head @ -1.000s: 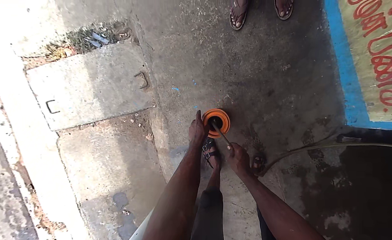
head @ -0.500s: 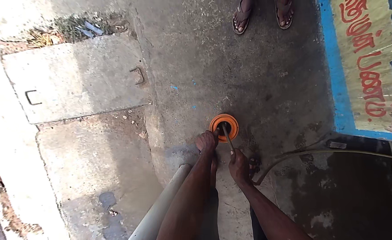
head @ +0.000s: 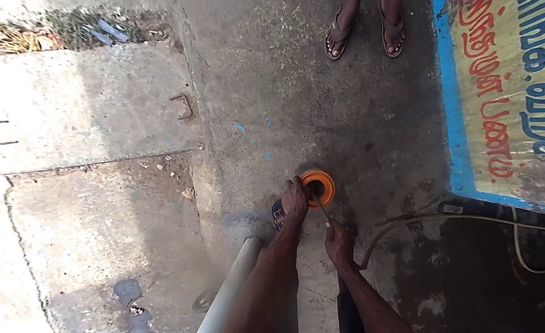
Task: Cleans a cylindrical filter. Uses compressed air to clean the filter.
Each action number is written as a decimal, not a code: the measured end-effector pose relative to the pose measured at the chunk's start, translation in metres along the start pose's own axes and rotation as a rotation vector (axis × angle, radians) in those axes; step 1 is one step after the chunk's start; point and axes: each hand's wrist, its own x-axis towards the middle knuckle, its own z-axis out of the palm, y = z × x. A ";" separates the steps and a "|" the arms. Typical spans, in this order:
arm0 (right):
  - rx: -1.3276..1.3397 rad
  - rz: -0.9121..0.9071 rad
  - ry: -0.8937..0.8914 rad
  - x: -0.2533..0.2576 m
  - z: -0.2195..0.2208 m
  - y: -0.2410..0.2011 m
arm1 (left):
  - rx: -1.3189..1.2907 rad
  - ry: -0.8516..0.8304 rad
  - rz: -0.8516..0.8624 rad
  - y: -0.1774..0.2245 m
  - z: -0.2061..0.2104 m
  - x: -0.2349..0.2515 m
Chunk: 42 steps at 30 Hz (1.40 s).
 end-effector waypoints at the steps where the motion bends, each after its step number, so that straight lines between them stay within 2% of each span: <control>1: 0.010 -0.022 0.059 0.002 0.002 -0.004 | -0.047 0.023 -0.021 0.001 -0.003 -0.001; 2: 0.013 -0.039 0.065 0.006 0.002 -0.009 | -0.104 0.046 -0.045 0.001 -0.006 -0.001; 5: -0.027 -0.051 -0.122 0.024 -0.010 -0.030 | -0.304 0.054 -0.138 -0.008 -0.019 0.004; 7: -0.074 -0.070 -0.138 0.042 -0.016 -0.047 | -0.371 0.051 -0.136 -0.019 -0.025 0.015; 10: -0.149 -0.097 -0.207 0.069 -0.024 -0.075 | -0.348 -0.002 -0.136 -0.025 -0.036 0.030; 16: -0.280 -0.065 -0.299 0.098 -0.015 -0.111 | -0.254 -0.154 -0.275 -0.021 -0.076 0.042; 18: -0.296 -0.036 -0.257 0.103 -0.013 -0.118 | -0.247 -0.160 -0.314 -0.023 -0.082 0.047; 25: -0.428 -0.063 -0.274 0.120 -0.001 -0.151 | -0.196 -0.156 -0.281 -0.047 -0.089 0.059; 29: -0.525 -0.097 -0.374 0.129 0.011 -0.163 | -0.219 -0.192 -0.266 -0.066 -0.092 0.065; 32: -0.581 -0.092 -0.309 0.131 0.021 -0.169 | -0.235 -0.208 -0.245 -0.074 -0.091 0.066; 35: -0.661 -0.137 -0.374 0.132 0.024 -0.174 | -0.241 -0.247 -0.242 -0.076 -0.095 0.069; 39: -0.735 -0.216 -0.316 0.133 0.030 -0.181 | -0.258 -0.258 -0.210 -0.080 -0.097 0.075; 42: -0.758 -0.161 -0.462 0.134 0.044 -0.195 | -0.229 -0.314 -0.216 -0.077 -0.102 0.077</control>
